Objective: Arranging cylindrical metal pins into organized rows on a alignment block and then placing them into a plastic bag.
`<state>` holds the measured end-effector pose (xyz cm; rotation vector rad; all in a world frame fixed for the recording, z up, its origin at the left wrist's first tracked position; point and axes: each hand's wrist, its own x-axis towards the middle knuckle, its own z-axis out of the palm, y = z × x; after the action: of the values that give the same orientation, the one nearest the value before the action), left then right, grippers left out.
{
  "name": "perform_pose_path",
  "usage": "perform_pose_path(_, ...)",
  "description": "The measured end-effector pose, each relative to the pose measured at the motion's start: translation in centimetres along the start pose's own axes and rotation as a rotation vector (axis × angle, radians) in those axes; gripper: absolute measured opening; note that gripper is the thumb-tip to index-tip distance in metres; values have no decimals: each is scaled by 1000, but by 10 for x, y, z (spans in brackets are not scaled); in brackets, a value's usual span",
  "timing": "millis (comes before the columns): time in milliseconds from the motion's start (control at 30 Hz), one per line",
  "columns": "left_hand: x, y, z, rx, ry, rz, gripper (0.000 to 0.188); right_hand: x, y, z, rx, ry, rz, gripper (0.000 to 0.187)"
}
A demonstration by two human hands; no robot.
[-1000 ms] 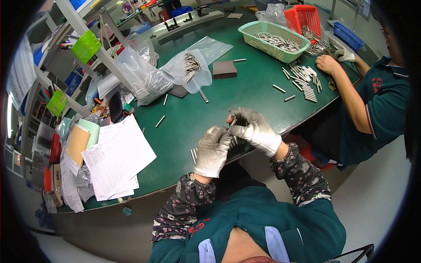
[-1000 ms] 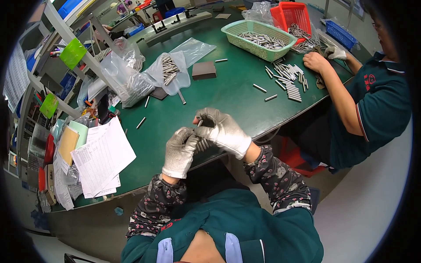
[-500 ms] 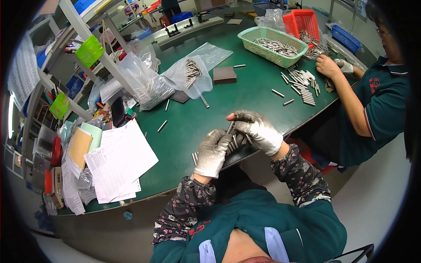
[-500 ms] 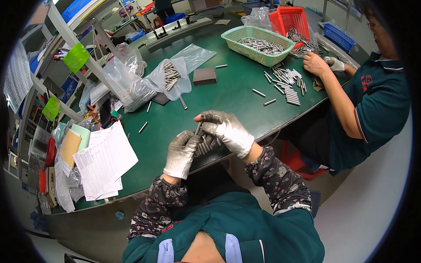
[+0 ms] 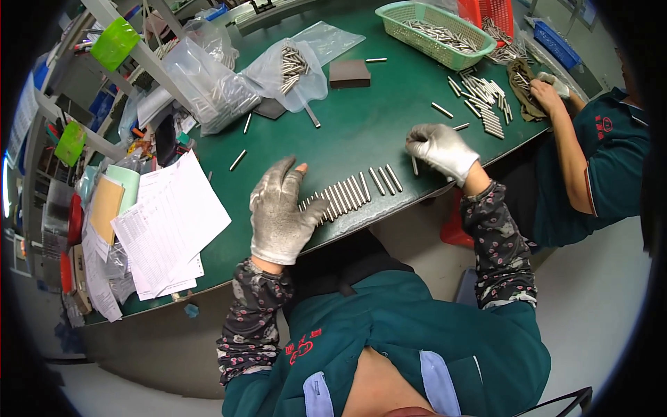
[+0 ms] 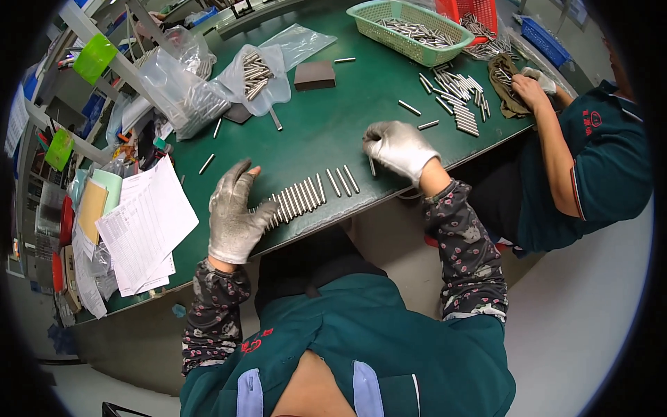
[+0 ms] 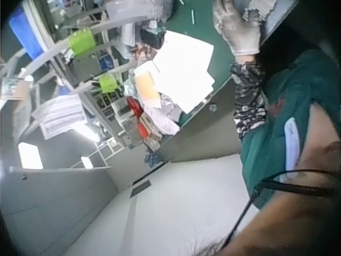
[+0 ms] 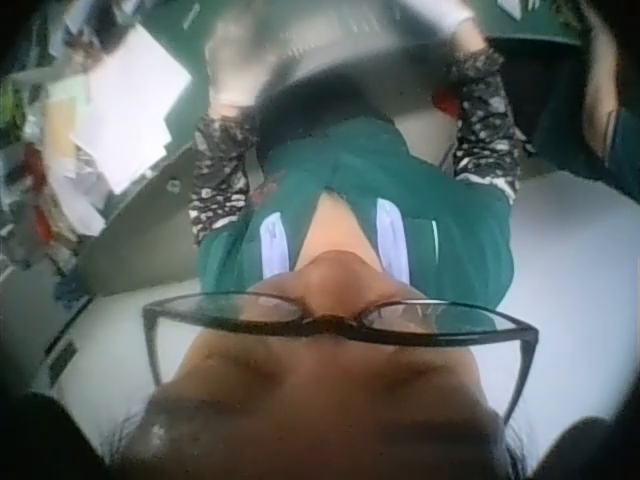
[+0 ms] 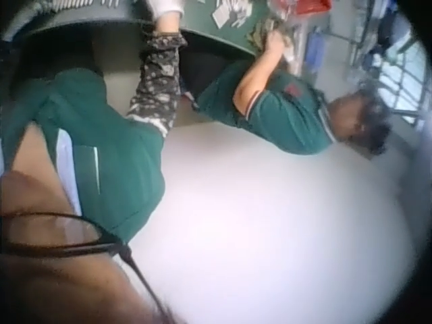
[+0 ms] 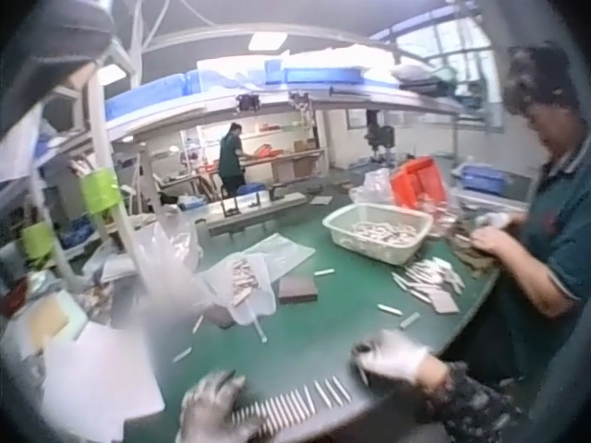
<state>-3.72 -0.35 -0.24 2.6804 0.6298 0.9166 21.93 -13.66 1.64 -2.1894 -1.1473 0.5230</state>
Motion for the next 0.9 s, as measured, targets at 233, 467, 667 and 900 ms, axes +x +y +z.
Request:
perform_pose_path(233,-24,-9,7,251,-452,-33,87,-14,-10,25,119,-111,-212,30)
perform_pose_path(467,-19,2,17,203,-404,-13,82,-16,-15,36,-153,33,-642,44)
perform_pose_path(667,-7,8,22,172,-461,95,81,-24,-10,47,-458,-134,-904,71)
perform_pose_path(900,7,25,35,177,-440,117,81,-20,1,26,-459,-212,-923,82)
